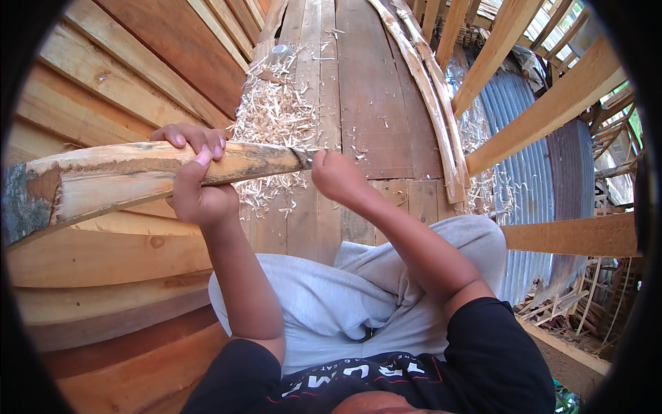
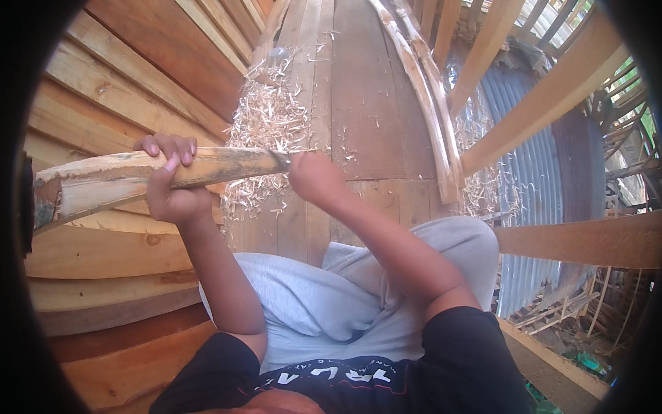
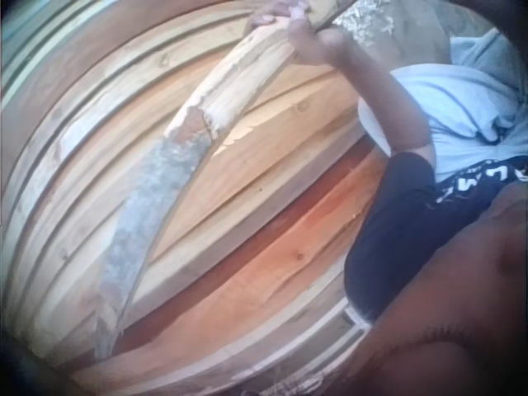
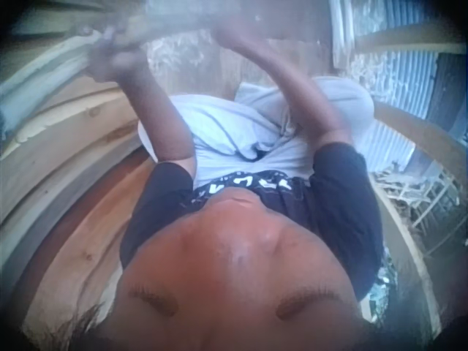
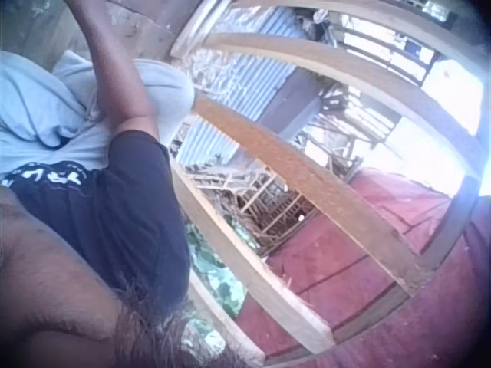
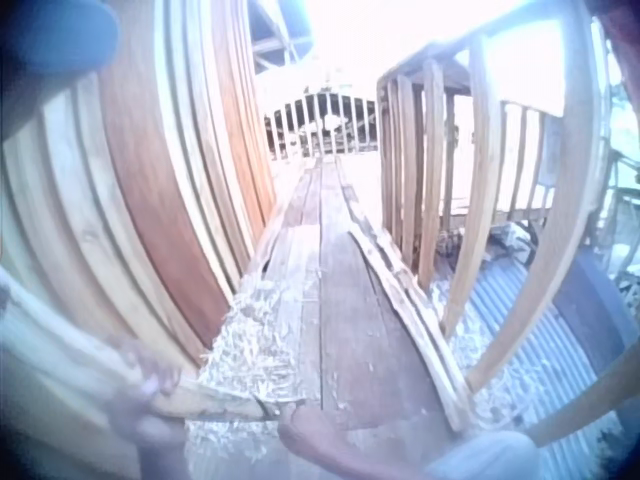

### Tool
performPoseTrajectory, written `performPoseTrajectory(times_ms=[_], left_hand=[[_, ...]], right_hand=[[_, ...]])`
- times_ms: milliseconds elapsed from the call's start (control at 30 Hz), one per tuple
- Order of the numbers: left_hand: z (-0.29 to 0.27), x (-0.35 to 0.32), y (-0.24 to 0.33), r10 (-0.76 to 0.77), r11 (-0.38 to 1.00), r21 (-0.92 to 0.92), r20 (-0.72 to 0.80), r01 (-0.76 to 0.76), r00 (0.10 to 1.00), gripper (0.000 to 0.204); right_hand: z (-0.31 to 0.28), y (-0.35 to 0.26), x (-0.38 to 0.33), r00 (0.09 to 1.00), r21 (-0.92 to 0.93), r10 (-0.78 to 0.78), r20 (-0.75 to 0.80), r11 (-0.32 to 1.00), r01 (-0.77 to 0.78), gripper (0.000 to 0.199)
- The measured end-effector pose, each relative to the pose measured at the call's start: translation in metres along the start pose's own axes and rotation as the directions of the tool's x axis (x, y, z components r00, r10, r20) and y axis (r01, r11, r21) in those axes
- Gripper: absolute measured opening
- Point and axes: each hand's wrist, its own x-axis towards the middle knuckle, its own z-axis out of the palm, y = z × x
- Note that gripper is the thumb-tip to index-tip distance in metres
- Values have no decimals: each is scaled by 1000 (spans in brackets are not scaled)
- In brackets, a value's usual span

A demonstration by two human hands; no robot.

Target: The person sits cross-legged and uses a knife to shave thin layers from a curved wooden plank, producing wood shavings that accumulate on the floor. The person repeatedly repositions the plank and continues carving along its length.

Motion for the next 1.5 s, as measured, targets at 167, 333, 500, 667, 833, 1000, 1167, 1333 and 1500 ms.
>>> performPoseTrajectory(times_ms=[167, 333, 500, 667, 833, 1000, 1167, 1333, 1500], left_hand=[[13, -5, 0, -31, 999, 20, 77, 30, 997, 31], [21, -7, 0, -3, 995, 100, 13, 2, 1000, 31], [19, -5, 3, -25, 994, 105, 55, 19, 998, 30], [18, -4, 3, -16, 995, 94, 26, 13, 1000, 30], [7, 1, 7, -26, 998, 65, 60, 23, 998, 30], [13, -1, 4, -57, 998, -8, 112, 58, 992, 31], [15, -3, 4, -10, 1000, 6, 123, 10, 992, 30], [21, -6, 11, -39, 997, 66, 103, 32, 994, 31], [30, -9, 6, -64, 998, 25, 91, 62, 994, 30]], right_hand=[[6, 39, 14, 992, 73, 122, 36, 990, -124, 57], [8, 33, 14, 981, -61, 193, -6, 979, -193, 58], [0, 4, -6, 995, 39, -60, 81, 998, 57, 51], [-3, 23, 2, 985, -117, 78, 153, 991, -60, 52], [-14, -27, -21, 993, -122, -67, 101, 989, 79, 48], [4, 56, 12, 992, -187, 107, 73, 978, -92, 48], [-5, 26, 12, 985, -231, 116, 129, 969, -84, 46], [-20, -15, -10, 989, -130, -37, 146, 990, 57, 48], [-3, 78, 20, 984, -275, 157, 87, 953, -128, 48]])
